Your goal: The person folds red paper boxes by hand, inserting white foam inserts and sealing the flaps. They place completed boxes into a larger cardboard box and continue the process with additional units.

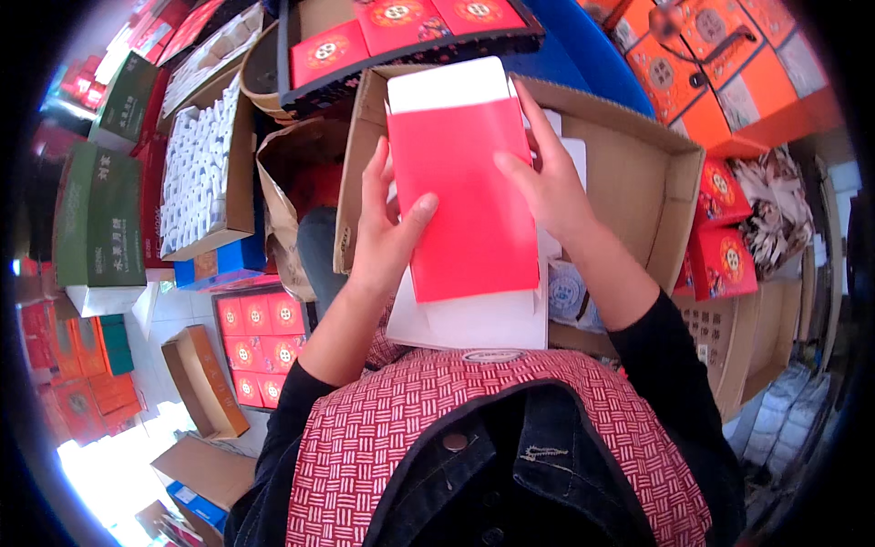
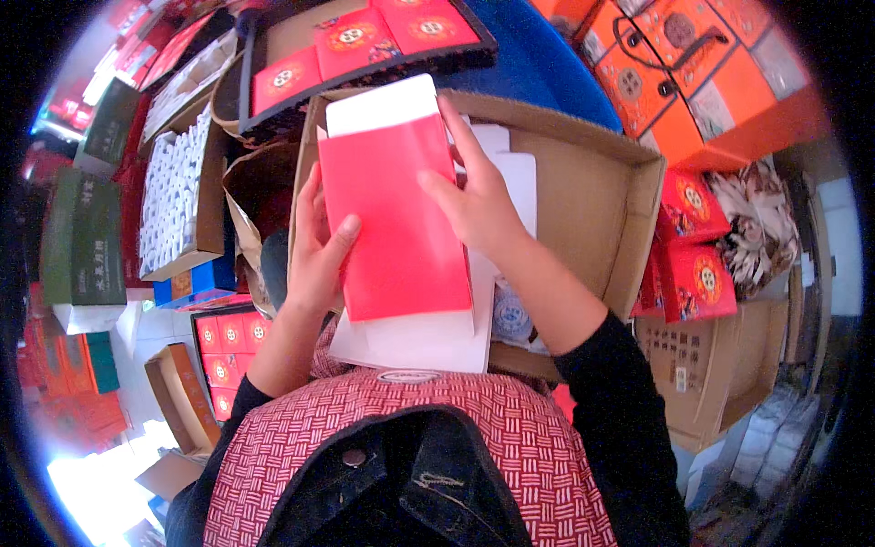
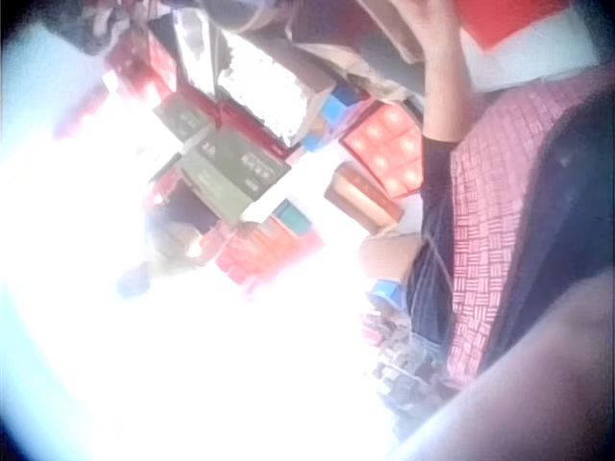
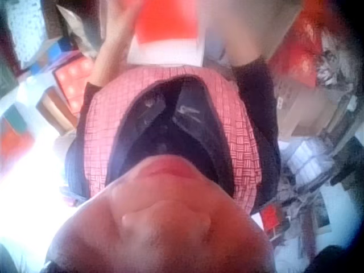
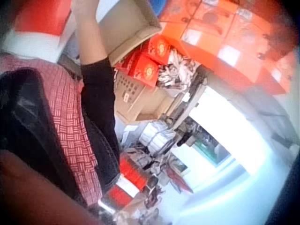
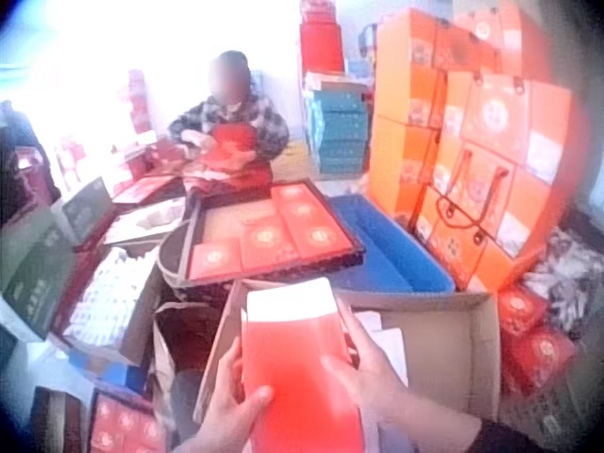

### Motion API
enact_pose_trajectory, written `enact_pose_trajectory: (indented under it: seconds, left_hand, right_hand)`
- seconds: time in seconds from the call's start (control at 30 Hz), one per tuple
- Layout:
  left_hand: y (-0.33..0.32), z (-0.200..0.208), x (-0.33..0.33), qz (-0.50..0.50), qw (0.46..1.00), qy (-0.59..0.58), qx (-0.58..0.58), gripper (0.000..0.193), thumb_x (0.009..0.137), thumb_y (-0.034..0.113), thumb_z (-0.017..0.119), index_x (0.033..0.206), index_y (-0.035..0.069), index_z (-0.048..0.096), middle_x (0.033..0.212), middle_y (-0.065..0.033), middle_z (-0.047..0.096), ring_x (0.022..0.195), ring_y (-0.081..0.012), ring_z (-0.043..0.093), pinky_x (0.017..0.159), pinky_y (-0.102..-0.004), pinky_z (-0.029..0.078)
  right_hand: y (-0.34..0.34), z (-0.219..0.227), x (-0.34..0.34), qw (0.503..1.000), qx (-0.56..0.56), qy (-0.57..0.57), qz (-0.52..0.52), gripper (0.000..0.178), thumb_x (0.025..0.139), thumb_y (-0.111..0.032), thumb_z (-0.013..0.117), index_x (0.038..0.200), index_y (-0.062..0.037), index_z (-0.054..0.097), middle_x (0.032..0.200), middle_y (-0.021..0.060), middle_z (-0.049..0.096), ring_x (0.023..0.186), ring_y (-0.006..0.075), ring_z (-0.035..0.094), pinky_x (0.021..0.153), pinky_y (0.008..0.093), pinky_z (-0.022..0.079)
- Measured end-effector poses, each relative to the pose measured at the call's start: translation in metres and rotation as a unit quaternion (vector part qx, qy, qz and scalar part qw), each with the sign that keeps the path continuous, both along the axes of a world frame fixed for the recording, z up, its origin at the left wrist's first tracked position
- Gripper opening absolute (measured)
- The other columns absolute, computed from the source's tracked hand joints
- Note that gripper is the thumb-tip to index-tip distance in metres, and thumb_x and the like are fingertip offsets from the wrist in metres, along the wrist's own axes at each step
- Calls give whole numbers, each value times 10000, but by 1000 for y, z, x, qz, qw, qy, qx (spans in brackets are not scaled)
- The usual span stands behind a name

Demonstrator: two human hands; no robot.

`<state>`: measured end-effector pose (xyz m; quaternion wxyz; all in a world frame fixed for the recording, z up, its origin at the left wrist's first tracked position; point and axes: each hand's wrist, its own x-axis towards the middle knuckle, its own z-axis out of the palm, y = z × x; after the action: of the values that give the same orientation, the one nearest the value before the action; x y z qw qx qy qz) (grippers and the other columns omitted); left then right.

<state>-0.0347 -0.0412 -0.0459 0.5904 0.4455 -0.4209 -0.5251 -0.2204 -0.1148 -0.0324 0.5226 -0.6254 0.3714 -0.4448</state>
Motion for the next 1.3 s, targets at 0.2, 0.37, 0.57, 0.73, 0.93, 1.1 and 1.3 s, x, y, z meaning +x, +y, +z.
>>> enact_pose_trajectory:
  seconds: [0.2, 0.37, 0.57, 0.73, 0.93, 1.1, 1.3]
  left_hand:
    - [-46, 15, 13, 8, 1000, -11, -19, 576, 908, 82, 578, 1414, 28, 310, 1293, -118, 480, 1129, -165, 522, 929, -283, 451]
    - [-46, 5, 16, -23, 997, 67, 35, 333, 987, 200, 467, 1245, 9, 555, 1310, -111, 480, 1151, -155, 501, 931, -273, 440]
    - [-41, 24, 21, -66, 992, -104, -41, 327, 967, 197, 514, 1232, 18, 579, 1377, -142, 425, 1212, -194, 469, 994, -287, 388]
    - [-40, 24, 26, -69, 994, -70, -45, 309, 946, 149, 547, 1220, 9, 586, 1352, -127, 447, 1226, -188, 447, 1010, -294, 370]
    - [-39, 18, 24, -58, 997, 28, -37, 282, 950, 134, 536, 1186, -3, 604, 1298, -85, 478, 1183, -160, 467, 998, -282, 371]
    - [-37, 26, 26, -58, 996, -39, -61, 271, 946, 134, 541, 1163, -11, 615, 1241, -72, 499, 1134, -156, 490, 971, -273, 386]
    - [-35, 24, 21, -35, 995, -40, -79, 249, 927, 104, 564, 1135, -19, 626, 1204, -66, 514, 1111, -151, 513, 938, -266, 417]
  right_hand:
    - [-1, 8, -11, 997, 66, -16, 30, 631, 916, -138, 568, 1467, -99, 263, 1268, 106, 476, 1004, 135, 565, 806, 267, 489]
    - [-21, 10, -34, 994, 76, 12, 73, 388, 998, -300, 445, 1255, -37, 568, 1136, 61, 528, 914, 101, 522, 834, 220, 399]
    - [-29, 17, -45, 993, -23, 69, 91, 387, 979, -308, 486, 1172, -3, 624, 1179, 81, 522, 1058, 140, 477, 902, 266, 378]
    - [-29, 18, -42, 994, -41, 57, 88, 405, 950, -302, 549, 1199, 13, 602, 1191, 66, 540, 1036, 142, 501, 894, 275, 390]
    - [-22, 17, -35, 997, -77, 6, 20, 373, 904, -229, 631, 1198, -2, 607, 1092, 50, 584, 968, 123, 528, 822, 250, 425]
    - [-19, 28, -38, 988, -126, 86, 22, 354, 889, -206, 650, 1191, -25, 621, 1075, 55, 587, 959, 132, 545, 823, 252, 429]
    - [-21, 21, -33, 982, -143, -122, 9, 332, 844, -135, 679, 1158, -36, 638, 1115, 87, 579, 1005, 185, 560, 897, 300, 424]
